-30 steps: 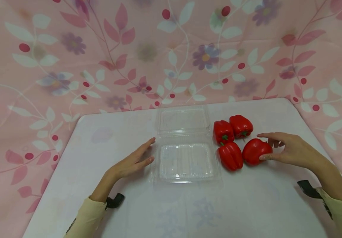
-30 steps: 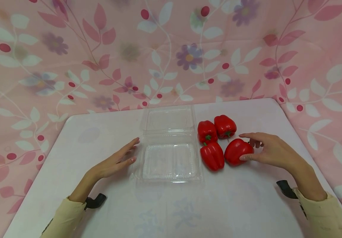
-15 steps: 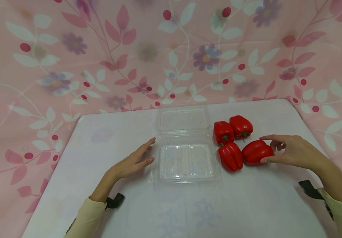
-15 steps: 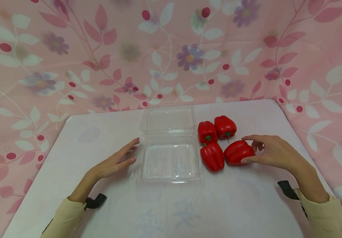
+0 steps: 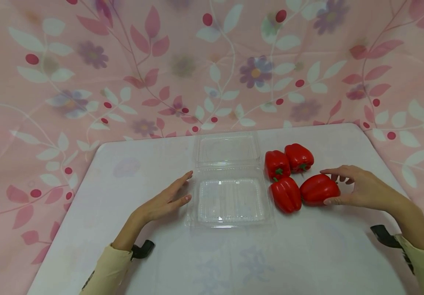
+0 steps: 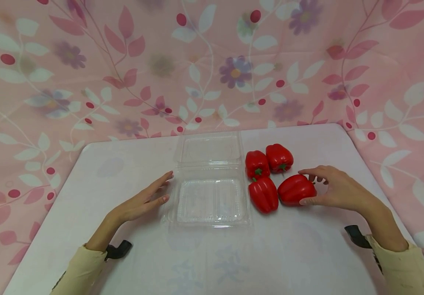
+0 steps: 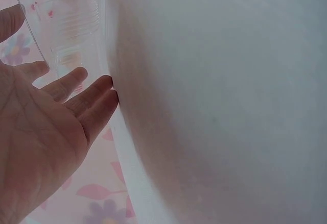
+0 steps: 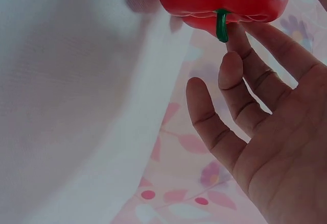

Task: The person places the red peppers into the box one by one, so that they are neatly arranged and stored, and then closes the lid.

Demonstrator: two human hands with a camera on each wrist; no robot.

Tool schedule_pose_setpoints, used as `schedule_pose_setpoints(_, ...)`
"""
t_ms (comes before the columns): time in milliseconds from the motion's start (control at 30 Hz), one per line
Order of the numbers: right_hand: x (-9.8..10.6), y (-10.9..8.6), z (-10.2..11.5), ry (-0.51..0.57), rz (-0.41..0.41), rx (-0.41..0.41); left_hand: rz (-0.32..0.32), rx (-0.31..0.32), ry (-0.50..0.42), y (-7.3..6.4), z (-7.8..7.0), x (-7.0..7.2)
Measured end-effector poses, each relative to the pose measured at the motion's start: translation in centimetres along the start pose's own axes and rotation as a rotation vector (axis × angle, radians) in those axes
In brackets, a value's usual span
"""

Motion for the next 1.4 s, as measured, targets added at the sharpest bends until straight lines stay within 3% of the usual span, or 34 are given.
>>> schedule_pose_setpoints(333, -0.5, -0.2, -0.3, 0.056, 0.026, -0.056, 0.000, -0.006, 0.008, 0.0, -0.1, 0.0)
schedule_pose_setpoints(967, 1.4, 0.0, -0.3, 0.016, -0.061, -0.063, 0.001, -0.006, 0.011, 0.1, 0.1, -0.1)
schedule_pose_setpoints(1400, 2.8, 0.8, 2.1, 0.080, -0.150, -0.027, 0.019, 0.006, -0.019, 0.1, 0.0, -0.2)
Point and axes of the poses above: each hand's wrist, its own y-axis towards the middle knuckle, its own x-axis out of the back of the hand, z = x × y, the point moved 9 cm from there along y, towards the middle knuckle, and after that the axes turned 15 degrees about -z, right-handed, at the moved point
